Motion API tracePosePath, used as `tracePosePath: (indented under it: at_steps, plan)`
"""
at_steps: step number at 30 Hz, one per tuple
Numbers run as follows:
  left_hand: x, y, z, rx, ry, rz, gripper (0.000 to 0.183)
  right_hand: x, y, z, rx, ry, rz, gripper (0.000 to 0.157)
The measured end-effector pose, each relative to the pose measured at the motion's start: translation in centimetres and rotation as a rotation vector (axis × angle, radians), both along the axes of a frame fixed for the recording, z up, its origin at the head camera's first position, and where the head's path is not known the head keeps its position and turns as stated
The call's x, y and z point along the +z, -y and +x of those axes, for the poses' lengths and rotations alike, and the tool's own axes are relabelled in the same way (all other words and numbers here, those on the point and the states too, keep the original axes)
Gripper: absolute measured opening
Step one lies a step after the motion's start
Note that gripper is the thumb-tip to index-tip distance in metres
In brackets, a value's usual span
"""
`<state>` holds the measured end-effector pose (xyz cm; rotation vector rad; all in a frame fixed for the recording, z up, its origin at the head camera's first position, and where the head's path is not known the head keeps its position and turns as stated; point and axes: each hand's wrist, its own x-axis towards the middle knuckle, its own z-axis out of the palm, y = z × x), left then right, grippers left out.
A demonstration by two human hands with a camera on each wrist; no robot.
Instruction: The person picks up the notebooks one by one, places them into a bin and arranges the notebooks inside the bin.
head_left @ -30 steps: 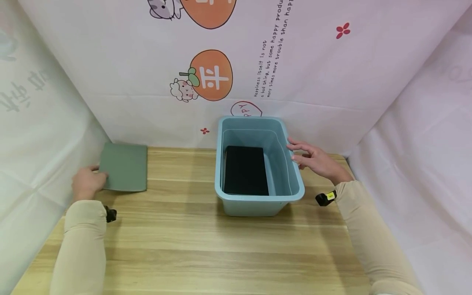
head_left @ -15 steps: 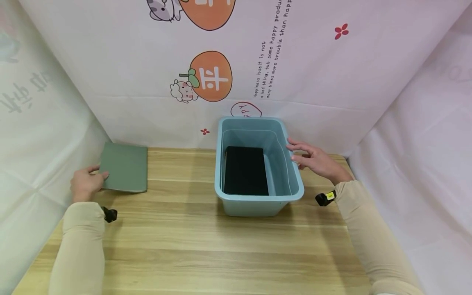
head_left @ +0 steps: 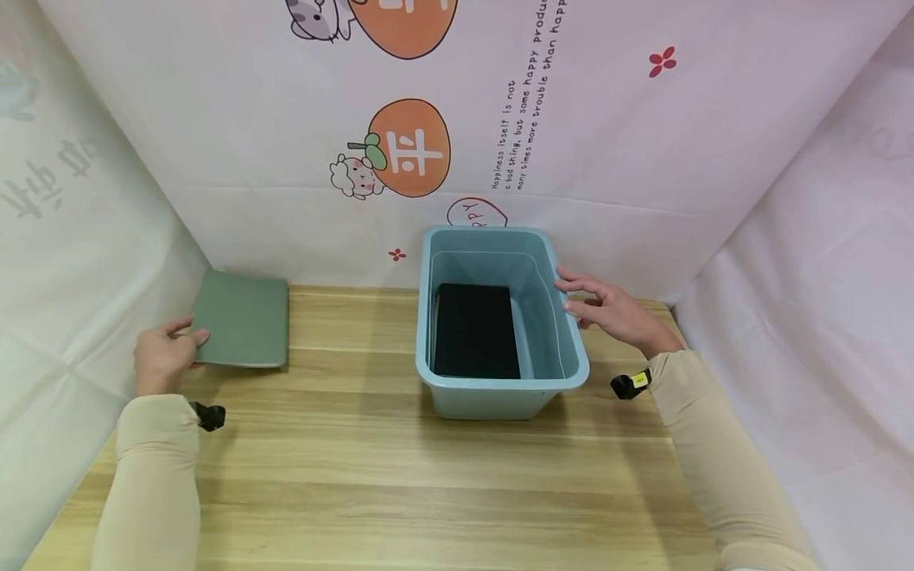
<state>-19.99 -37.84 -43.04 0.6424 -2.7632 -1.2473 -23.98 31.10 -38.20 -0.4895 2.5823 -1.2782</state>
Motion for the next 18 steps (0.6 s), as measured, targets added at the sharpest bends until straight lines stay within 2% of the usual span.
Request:
tracePosePath:
  at_steps: [3, 9, 16, 18]
  plan:
    - [0.17, -0.11, 0.06, 0.024, 0.003, 0.060, 0.064, -0.05, -0.03, 0.02, 0.000, 0.003, -0.001, 0.051]
    - [0.27, -0.07, 0.32, 0.055, 0.025, 0.270, 0.071, -0.02, 0.03, -0.01, -0.004, 0.015, 0.001, 0.051]
    - [0.57, -0.22, 0.74, 0.103, -0.147, 0.667, 0.076, 0.19, 0.16, 0.11, -0.006, 0.008, 0.012, 0.052]
    - [0.91, -0.48, 0.78, 0.102, -0.155, 0.672, 0.077, 0.16, 0.10, 0.12, -0.005, 0.000, 0.013, 0.051]
